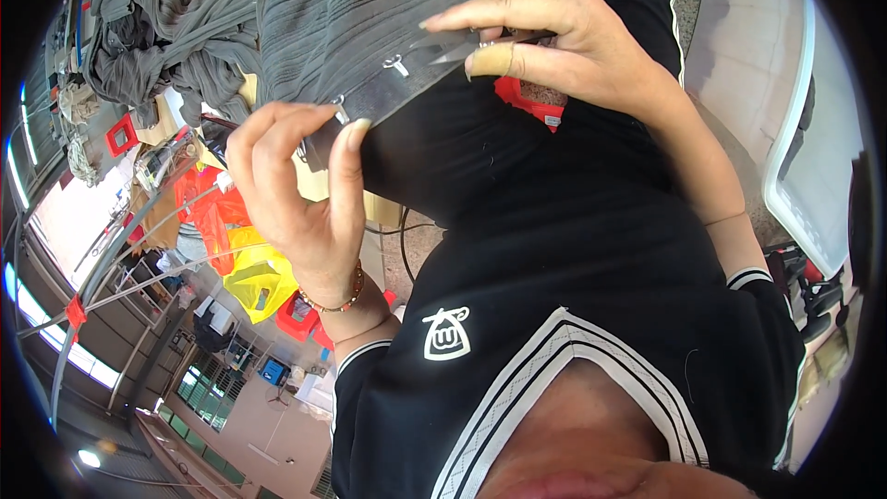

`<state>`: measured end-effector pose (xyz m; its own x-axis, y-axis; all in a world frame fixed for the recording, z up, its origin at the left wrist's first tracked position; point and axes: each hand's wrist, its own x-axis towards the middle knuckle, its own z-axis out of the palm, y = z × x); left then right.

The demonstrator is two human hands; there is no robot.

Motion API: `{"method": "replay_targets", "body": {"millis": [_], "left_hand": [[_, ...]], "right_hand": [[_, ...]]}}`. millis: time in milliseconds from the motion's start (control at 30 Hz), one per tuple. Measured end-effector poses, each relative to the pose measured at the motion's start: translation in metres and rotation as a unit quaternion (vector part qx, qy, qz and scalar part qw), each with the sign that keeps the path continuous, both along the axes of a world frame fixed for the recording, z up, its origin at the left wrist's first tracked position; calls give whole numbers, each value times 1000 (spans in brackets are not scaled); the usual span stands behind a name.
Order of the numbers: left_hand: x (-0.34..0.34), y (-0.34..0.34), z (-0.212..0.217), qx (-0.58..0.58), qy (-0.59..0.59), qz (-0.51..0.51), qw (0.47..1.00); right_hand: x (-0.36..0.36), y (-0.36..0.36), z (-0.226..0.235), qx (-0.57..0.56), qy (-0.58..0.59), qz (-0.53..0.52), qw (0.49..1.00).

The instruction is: Manually trimming and inspecting metal fasteners on fabric strips at a garment workshop.

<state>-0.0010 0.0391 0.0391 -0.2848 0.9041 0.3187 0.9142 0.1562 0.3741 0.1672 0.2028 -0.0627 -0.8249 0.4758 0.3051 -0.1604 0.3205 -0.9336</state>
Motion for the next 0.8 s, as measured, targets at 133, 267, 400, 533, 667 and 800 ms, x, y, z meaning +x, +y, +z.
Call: {"method": "replay_targets", "body": {"millis": [133, 267, 400, 533, 667, 800], "left_hand": [[-8, -21, -10, 21, -70, 24, 997], [-10, -32, -20, 74, -103, 28, 992], [-14, -34, -29, 105, -147, 22, 983], [-19, -34, -33, 110, -114, 0, 987], [-28, -39, -31, 84, -112, -25, 990], [-34, -43, -32, 84, -141, -30, 986]], "right_hand": [[-3, -6, 8, 24, -9, 8, 1000], [-6, -6, 16, 42, -3, 13, 999], [-9, -1, 24, 67, 12, 25, 997], [-15, 0, 27, 78, 18, 29, 996], [-20, -3, 26, 70, 6, 41, 997], [-21, -3, 31, 100, 2, 38, 994]]}}
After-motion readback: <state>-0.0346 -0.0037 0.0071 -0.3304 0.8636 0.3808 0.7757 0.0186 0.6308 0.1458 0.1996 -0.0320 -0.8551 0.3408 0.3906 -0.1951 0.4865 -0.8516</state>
